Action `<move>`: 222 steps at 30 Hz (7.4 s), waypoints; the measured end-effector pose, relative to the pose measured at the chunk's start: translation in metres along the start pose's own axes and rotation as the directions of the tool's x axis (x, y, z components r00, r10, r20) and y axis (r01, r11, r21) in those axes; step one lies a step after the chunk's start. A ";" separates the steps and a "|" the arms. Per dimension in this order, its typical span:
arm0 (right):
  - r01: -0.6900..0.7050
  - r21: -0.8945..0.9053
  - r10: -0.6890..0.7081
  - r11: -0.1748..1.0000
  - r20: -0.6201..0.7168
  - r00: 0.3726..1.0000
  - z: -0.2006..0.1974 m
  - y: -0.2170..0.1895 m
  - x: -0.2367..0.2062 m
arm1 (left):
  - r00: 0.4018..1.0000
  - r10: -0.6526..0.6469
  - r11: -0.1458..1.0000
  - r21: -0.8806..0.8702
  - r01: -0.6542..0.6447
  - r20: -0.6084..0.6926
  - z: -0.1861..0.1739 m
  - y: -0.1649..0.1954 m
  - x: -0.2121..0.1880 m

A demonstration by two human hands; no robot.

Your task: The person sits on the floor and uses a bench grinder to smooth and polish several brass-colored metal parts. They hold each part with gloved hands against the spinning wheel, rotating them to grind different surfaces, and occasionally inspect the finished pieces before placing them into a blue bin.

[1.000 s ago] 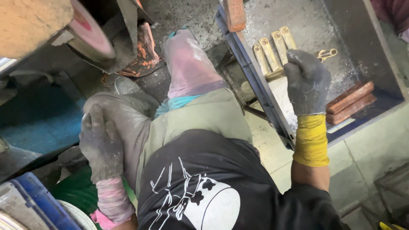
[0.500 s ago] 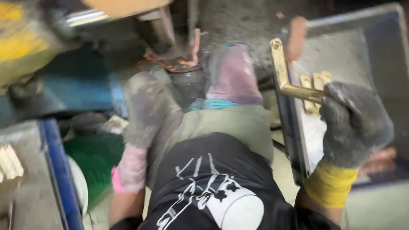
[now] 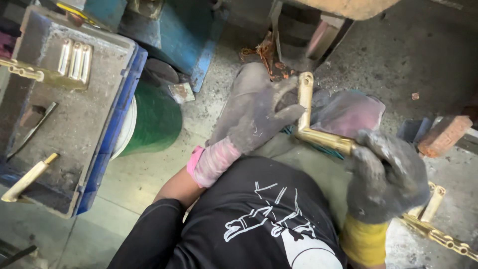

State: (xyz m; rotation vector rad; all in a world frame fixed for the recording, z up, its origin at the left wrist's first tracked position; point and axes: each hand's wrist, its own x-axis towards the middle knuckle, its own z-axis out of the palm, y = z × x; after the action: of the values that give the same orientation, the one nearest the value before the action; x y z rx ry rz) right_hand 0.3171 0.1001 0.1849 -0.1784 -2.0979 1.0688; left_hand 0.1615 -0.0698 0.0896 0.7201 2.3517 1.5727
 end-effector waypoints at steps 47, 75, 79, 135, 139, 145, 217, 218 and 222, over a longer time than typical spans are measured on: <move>-0.894 0.193 0.703 0.404 0.561 0.438 0.153 0.190 0.052 | 0.912 -0.394 0.898 0.163 0.408 -0.114 -0.011 -0.015 0.098; -0.947 0.275 0.754 0.164 0.584 0.300 0.179 0.248 0.035 | 0.908 -0.409 0.874 -0.324 0.361 -0.093 0.042 -0.079 0.133; -0.936 0.308 0.728 0.173 0.600 0.332 0.175 0.250 0.034 | 0.880 -0.473 0.794 -0.454 0.404 -0.045 0.055 -0.092 0.135; 0.069 0.050 -0.080 0.996 0.299 0.951 0.076 0.075 -0.002 | 0.641 0.736 0.513 0.436 -0.739 0.220 -0.015 0.059 0.012; -0.606 0.592 0.452 0.531 0.407 0.794 0.059 0.091 -0.012 | 0.879 0.411 0.720 0.506 -0.476 0.242 -0.040 0.044 0.000; -0.362 0.283 0.295 0.888 0.253 0.921 0.029 0.103 0.001 | 0.932 0.028 0.420 0.841 -0.340 0.363 -0.061 0.008 -0.006; 0.245 -0.440 0.056 0.864 0.567 0.822 0.073 0.233 0.054 | 0.835 -0.504 0.494 -0.719 0.489 0.222 0.105 -0.098 0.120; 0.260 -0.434 0.050 0.862 0.584 0.811 0.075 0.232 0.057 | 0.837 -0.508 0.522 -0.701 0.486 0.202 0.104 -0.100 0.120; 0.097 -0.466 0.214 0.880 0.570 0.794 0.086 0.214 0.072 | 0.817 -0.537 0.572 -0.622 0.534 0.208 0.100 -0.104 0.122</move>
State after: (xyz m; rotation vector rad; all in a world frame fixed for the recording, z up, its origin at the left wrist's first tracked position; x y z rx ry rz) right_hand 0.1643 0.2135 0.0355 -0.1481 -2.9548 0.6607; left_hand 0.0724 0.0406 -0.0351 -0.1674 1.5497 1.8752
